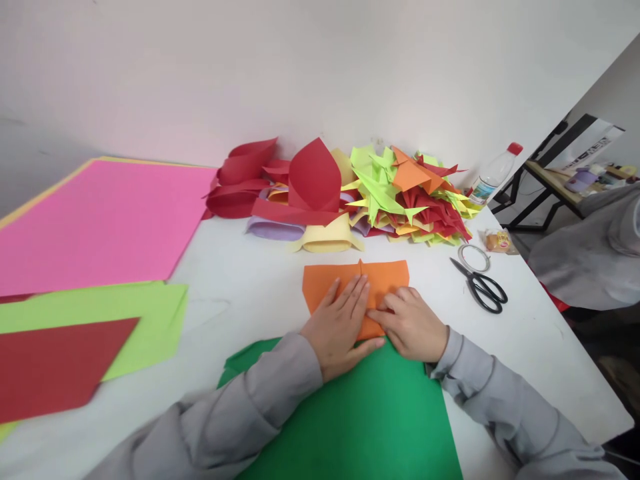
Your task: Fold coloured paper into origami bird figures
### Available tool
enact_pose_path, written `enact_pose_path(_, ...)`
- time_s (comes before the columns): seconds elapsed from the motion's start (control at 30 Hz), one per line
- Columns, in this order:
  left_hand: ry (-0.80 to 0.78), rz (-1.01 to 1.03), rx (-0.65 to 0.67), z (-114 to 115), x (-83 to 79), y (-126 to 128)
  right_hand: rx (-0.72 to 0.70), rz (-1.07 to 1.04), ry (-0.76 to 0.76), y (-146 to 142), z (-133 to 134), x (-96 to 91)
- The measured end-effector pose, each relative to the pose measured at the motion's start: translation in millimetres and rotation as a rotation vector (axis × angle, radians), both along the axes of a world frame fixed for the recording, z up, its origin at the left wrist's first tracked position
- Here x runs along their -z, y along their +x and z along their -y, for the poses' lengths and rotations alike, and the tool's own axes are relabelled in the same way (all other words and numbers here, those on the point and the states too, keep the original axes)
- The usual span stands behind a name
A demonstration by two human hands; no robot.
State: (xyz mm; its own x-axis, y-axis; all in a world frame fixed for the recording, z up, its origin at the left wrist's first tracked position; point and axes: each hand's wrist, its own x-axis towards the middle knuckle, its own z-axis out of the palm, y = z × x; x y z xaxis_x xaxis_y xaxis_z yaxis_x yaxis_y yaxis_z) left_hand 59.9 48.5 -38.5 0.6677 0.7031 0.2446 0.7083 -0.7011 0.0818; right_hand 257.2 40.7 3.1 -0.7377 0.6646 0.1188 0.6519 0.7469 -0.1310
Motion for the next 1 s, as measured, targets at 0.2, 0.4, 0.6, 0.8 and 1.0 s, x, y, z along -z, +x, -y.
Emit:
enact_pose_path(0.2, 0.126, 0.027, 0.055, 2, 12.9, -13, -0.010, 0.023, 0.024, 0, 0, 0.6)
enact_pose_path(0.4, 0.172, 0.041, 0.066, 12, 16.1, -28, -0.027, 0.049, 0.054, 1, 1, 3.1)
enact_pose_path(0.6, 0.145, 0.009, 0.062, 19, 9.9, -34, -0.023, 0.035, 0.056, 2, 1, 4.8)
enact_pose_path(0.8, 0.128, -0.003, 0.049, 20, 7.5, -33, -0.022, 0.024, 0.054, 1, 1, 5.9)
enact_pose_path(1.0, 0.142, 0.022, 0.133, 32, 0.0, -40, -0.020, 0.017, 0.057, 2, 1, 5.8)
